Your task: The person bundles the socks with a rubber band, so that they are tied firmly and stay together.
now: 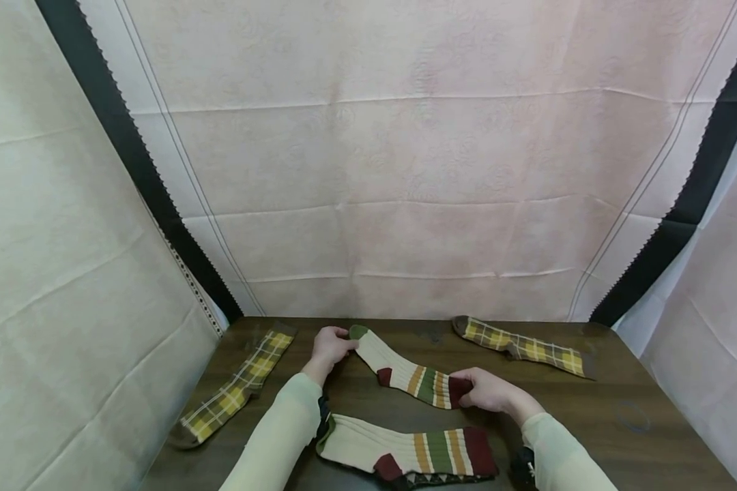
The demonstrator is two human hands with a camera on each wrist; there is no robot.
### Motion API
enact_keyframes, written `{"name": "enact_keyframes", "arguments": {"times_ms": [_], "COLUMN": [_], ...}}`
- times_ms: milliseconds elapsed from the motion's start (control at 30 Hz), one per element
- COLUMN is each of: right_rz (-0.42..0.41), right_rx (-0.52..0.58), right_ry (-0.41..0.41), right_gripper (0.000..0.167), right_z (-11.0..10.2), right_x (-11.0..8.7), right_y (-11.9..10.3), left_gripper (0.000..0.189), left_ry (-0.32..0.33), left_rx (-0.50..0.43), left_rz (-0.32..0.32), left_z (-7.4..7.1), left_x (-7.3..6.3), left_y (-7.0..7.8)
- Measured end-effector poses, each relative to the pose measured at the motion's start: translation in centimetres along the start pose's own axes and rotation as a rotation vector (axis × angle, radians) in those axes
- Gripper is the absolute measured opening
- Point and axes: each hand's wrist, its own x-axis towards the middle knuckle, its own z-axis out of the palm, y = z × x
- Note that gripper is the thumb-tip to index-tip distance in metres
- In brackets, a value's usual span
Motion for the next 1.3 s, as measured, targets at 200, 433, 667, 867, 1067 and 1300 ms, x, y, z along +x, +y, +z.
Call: {"name": "enact_keyframes", "arguments": {"times_ms": [200, 433, 667, 867, 1067, 1300], "right_rz": [0.055, 0.066, 0.172, 0.184, 0.217, 0.232], "right_rx": [0.015, 0.008, -0.042, -0.041, -0.036, -0.024], "right_ry": [0.037, 0.121, 0.297, 0.338, 0.368, 0.386], "right_gripper": [0.043, 0.028, 0.065, 0.053, 0.061, 0.060], "right_z": [0.5, 0.2, 0.4, 0.7, 0.8, 1.2], "right_x": [-0.2, -0.7, -1.5, -1.4, -1.2, -1.3], "right_y": [-0.9, -0.2, 0.0, 0.2, 0.5, 0.4], "left_gripper": [0.045, 0.040, 0.030, 0.048, 0.050, 0.041], "left_ry": [-0.036, -0.174, -0.229, -0.304, -0.382, -0.314], "left_rx": [-0.034, -0.130, -0.177, -0.191, -0.182, -0.184], "left_rz": [-0.035, -0.102, -0.112, -0.081, -0.042, -0.050], "left_z": [-0.8, -2.9, -4.7, -5.7, -6.2, -6.2], "left_x": [0.2, -0.6, -1.5, -2.1, -2.5, -3.1], "left_y": [-0.5, -0.8, -1.7, -2.9, -3.4, -3.9]}}
